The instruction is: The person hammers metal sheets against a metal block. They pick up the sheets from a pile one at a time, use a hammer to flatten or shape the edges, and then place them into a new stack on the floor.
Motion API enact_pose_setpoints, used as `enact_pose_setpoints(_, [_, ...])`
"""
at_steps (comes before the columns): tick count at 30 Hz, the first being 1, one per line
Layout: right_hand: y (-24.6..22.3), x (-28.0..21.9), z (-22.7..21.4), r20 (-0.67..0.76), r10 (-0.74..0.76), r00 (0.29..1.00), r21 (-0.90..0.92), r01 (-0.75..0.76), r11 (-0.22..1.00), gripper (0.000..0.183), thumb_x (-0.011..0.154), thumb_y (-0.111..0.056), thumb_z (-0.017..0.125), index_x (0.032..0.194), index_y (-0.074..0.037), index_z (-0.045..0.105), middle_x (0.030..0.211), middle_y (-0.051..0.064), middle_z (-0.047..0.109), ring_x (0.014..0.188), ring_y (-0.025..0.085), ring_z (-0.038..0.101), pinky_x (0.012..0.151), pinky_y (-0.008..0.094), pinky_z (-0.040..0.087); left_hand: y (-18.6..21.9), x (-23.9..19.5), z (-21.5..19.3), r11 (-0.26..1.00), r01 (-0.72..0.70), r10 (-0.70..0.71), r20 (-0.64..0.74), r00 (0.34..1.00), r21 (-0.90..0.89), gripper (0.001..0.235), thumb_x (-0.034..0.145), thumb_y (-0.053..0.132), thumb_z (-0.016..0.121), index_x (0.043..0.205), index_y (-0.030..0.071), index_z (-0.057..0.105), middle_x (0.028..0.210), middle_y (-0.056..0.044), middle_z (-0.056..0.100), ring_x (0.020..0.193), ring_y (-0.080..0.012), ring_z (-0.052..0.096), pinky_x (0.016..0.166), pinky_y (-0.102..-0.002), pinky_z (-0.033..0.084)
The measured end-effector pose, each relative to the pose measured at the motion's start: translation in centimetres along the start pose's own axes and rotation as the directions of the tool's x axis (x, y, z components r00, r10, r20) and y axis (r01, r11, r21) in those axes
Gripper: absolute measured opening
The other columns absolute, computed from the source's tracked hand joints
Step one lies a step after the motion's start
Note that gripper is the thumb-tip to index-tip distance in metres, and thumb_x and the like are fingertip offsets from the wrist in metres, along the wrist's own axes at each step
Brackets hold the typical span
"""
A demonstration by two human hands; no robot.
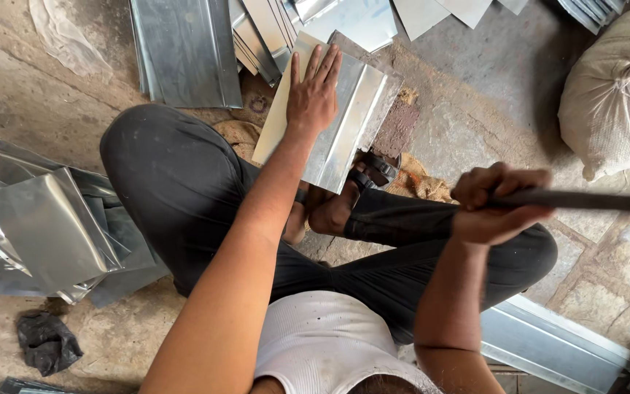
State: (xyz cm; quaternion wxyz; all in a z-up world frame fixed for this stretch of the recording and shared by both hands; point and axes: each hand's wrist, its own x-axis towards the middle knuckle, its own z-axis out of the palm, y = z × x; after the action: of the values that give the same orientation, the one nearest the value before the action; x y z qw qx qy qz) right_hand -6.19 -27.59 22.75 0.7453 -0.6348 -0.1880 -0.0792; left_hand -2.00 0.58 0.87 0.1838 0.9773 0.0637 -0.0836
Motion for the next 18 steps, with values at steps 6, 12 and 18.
enact_pose_setpoints(6, [14.8,-12.3,-1.6,-0.093,0.604,0.791,-0.743,-0.459,0.487,0.054,0.104,-0.060,0.037,0.107,-0.012,0.061,0.078,0.004,0.056,0.049,0.006,0.038,0.040,0.023,0.035,-0.3,-0.1,0.6,1.000,-0.020,0.020,-0.037,0.999,0.013,0.061,0.110,0.022,0.038,0.168,0.018,0.016,0.175,0.003,0.013,0.162,-0.0221,0.014,0.130,-0.056,-0.002])
enact_pose_setpoints(12, [8.9,-5.0,-2.8,0.046,0.531,0.846,-0.479,-0.448,0.755,0.034,0.112,-0.042,0.048,0.093,-0.014,0.051,0.068,-0.002,0.048,0.052,0.007,0.044,0.042,0.023,0.035,0.1,0.3,0.8,1.000,0.005,-0.005,-0.015,1.000,0.010,0.062,0.109,0.030,0.034,0.165,0.020,0.012,0.172,0.001,0.007,0.160,-0.0214,0.011,0.126,-0.055,-0.005])
enact_pose_setpoints(18, [-2.9,2.2,0.8,-0.032,-0.163,0.986,-0.045,0.161,0.986,0.046,0.107,-0.062,0.040,0.105,-0.017,0.050,0.063,0.001,0.041,0.039,0.006,0.036,0.038,0.026,0.035,0.1,0.1,-0.1,1.000,0.014,-0.013,0.023,1.000,-0.004,0.062,0.109,0.023,0.033,0.167,0.021,0.012,0.174,0.004,0.010,0.160,-0.0194,0.011,0.128,-0.055,-0.004])
